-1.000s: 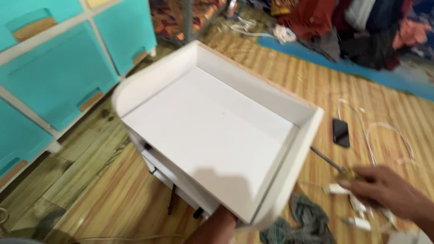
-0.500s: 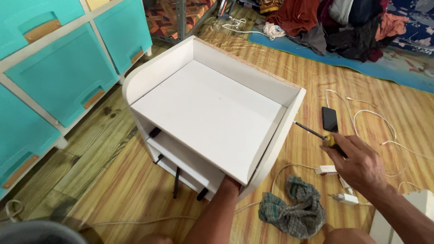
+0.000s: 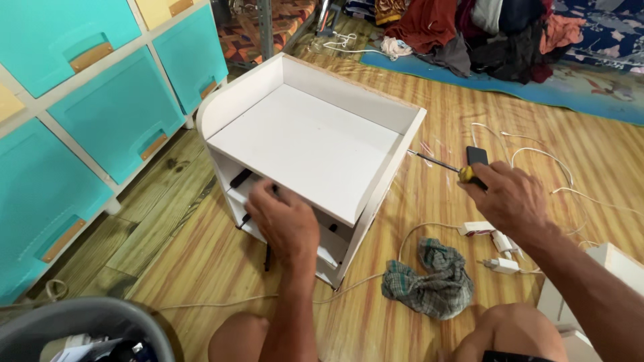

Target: The person assembles a white wooden cabinet by screwing side panels to the frame using a screwdriver. They rotate the cabinet to access different screw holes and tighten fasteners on multiple sides.

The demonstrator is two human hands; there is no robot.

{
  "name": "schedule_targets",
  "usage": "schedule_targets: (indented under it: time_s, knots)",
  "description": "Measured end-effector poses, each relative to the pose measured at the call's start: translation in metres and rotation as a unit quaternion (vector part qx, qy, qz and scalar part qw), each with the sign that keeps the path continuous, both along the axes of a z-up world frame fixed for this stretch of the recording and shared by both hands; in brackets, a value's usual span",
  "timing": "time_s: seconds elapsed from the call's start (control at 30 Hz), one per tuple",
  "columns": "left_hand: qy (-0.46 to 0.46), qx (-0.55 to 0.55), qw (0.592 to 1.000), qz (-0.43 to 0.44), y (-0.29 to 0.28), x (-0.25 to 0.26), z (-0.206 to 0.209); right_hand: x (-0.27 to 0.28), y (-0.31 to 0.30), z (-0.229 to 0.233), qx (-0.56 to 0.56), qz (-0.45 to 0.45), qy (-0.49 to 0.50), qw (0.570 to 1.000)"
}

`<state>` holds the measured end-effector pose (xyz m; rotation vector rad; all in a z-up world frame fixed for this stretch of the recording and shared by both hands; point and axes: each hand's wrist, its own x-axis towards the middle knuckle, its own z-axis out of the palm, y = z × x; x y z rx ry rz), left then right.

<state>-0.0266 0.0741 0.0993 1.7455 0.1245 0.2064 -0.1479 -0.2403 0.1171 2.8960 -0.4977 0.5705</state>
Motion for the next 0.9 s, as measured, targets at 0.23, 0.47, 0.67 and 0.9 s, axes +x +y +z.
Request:
schedule_targets:
  time_s: [0.23,0.47,0.67,0.9]
  knots:
    - [-0.14,0.126,0.924,-0.334,-0.058,0.006,0.039,0.0,-0.003,0.009,-0.001,-0.029,0.054,0.998]
    - [-0.051,0.378,0.809,-0.447,-0.137,0.042,0.05,-0.005,-0.02,-0.001,-0.02,0.041,0.008,0.999]
    - [-0.093,0.41,0.822,-0.384,-0.186,0.077,0.041,-0.009,-0.013,-0.01,0.043,0.028,-0.009,0.999]
    - [-0.12,0.513,0.76,-0.381,-0.187,0.091,0.044,-0.024,-0.01,-0.013,0.164,0.061,0.009,0.985]
